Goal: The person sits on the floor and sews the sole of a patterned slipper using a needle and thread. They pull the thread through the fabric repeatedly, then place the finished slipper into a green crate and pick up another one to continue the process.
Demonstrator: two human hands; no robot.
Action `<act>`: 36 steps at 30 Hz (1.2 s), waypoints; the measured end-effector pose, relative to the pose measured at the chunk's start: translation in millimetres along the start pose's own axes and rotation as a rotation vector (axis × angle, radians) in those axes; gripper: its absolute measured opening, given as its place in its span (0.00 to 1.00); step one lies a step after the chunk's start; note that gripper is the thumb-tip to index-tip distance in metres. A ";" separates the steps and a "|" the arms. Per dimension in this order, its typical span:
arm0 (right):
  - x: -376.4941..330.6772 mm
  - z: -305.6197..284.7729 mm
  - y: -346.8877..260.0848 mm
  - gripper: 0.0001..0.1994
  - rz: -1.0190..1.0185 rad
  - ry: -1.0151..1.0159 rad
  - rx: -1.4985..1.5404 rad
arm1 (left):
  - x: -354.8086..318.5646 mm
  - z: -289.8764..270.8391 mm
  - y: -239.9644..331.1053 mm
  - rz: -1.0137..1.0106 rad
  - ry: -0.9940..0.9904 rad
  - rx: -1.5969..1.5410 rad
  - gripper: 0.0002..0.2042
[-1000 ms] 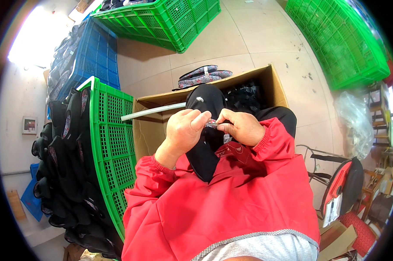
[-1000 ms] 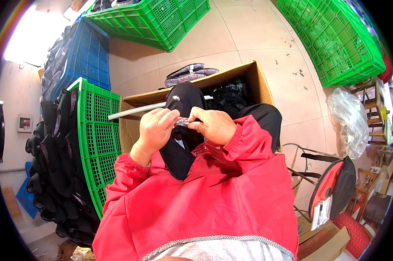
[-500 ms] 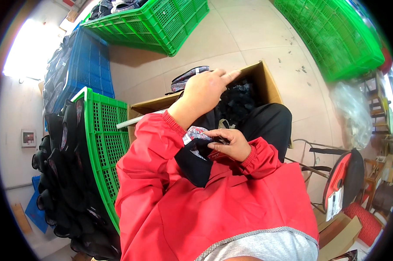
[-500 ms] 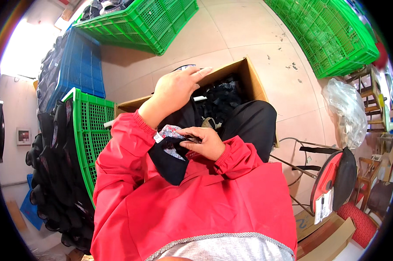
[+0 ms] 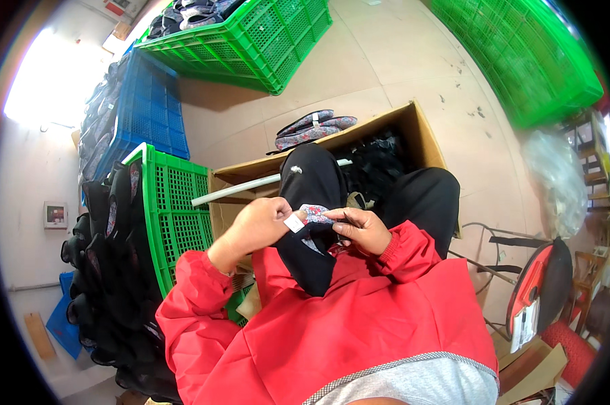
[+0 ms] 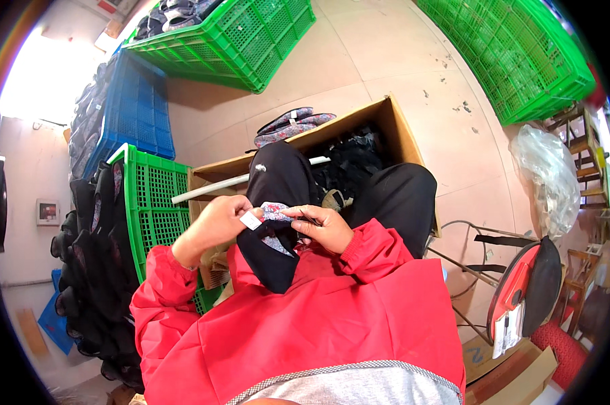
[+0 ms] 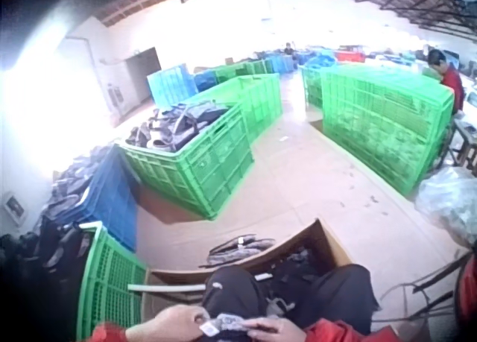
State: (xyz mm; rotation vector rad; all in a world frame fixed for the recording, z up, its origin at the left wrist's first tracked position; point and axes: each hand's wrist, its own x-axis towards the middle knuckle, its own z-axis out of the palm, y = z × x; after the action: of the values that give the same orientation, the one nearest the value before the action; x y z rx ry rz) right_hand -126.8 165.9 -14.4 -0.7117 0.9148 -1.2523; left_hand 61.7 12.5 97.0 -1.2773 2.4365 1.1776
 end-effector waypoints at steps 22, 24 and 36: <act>-4.7 -31.6 -131.6 0.12 -0.153 0.357 0.019 | 7.8 56.1 74.7 0.515 0.628 -0.432 0.09; -2.9 -30.0 -123.6 0.10 -0.228 0.393 -0.139 | 21.6 79.1 60.9 0.370 0.456 -0.710 0.07; 11.4 -20.4 -77.6 0.10 -0.204 0.315 -0.463 | 24.6 110.4 19.8 0.142 0.475 -0.751 0.09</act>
State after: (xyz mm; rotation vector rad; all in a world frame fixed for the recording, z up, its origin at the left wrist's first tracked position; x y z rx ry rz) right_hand -180.8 140.6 40.5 -1.0070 1.4484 -1.3700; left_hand 8.0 80.8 22.0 -1.7491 2.4985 2.1864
